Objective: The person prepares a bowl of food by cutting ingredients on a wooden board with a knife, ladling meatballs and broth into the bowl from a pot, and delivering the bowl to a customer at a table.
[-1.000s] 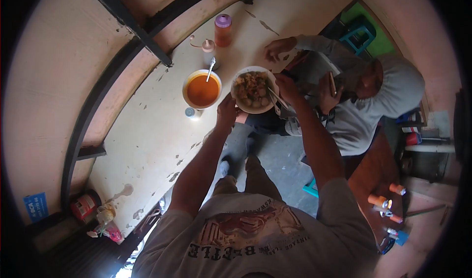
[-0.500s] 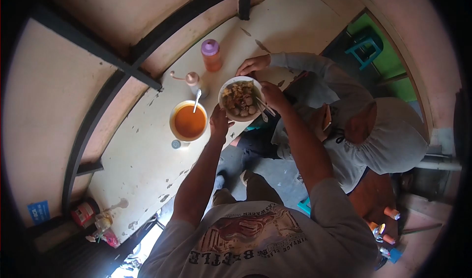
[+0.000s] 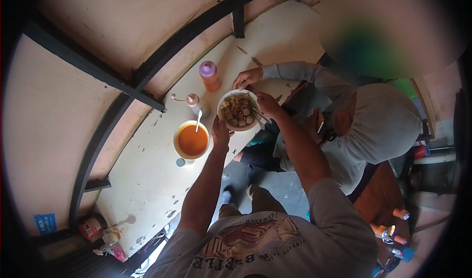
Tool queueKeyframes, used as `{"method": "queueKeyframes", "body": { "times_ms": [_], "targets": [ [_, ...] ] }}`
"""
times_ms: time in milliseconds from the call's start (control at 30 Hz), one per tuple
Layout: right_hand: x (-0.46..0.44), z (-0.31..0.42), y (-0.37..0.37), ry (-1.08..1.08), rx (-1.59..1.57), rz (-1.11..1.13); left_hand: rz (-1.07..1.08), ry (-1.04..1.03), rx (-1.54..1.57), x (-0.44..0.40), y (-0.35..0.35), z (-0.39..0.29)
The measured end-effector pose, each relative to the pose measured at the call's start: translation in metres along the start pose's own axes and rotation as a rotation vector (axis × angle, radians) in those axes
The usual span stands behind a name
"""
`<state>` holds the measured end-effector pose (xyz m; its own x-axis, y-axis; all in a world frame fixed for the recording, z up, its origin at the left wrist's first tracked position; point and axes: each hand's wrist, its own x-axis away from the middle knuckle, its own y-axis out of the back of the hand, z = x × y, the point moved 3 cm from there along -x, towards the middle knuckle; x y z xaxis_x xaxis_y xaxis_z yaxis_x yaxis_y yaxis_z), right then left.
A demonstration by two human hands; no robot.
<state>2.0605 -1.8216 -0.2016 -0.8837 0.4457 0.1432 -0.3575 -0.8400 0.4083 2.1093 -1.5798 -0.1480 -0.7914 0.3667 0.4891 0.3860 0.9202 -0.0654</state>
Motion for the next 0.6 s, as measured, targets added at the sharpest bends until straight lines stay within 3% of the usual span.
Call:
{"method": "queueKeyframes", "body": {
  "times_ms": [167, 267, 300, 367, 433, 500, 567, 600],
  "targets": [
    [-0.003, -0.001, 0.002, 0.115, 0.246, 0.002, -0.028, 0.146, 0.062, 0.013, 0.000, 0.007],
    [0.029, 0.020, 0.014, 0.119, 0.474, -0.312, 0.107, 0.180, 0.031, 0.067, 0.008, 0.011],
    [0.047, 0.033, 0.019, 0.133, 0.406, -0.420, 0.151, 0.121, 0.012, 0.079, 0.017, 0.034],
    [0.095, 0.071, 0.031, 0.168, 0.271, -0.641, 0.417, 0.144, -0.122, 0.130, 0.041, 0.051],
    [0.159, 0.111, 0.028, 0.343, 0.178, -0.696, 0.663, 0.391, -0.069, 0.168, 0.077, 0.076],
    [0.239, 0.128, 0.007, 0.319, 0.139, -0.613, 0.780, 0.395, -0.222, 0.191, 0.132, 0.135],
    [0.320, 0.115, -0.033, 0.191, 0.111, -0.461, 0.834, 0.110, -0.634, 0.209, 0.192, 0.182],
    [0.358, 0.079, -0.064, 0.083, 0.051, -0.324, 0.867, -0.062, -1.069, 0.199, 0.233, 0.241]
  ]
}}
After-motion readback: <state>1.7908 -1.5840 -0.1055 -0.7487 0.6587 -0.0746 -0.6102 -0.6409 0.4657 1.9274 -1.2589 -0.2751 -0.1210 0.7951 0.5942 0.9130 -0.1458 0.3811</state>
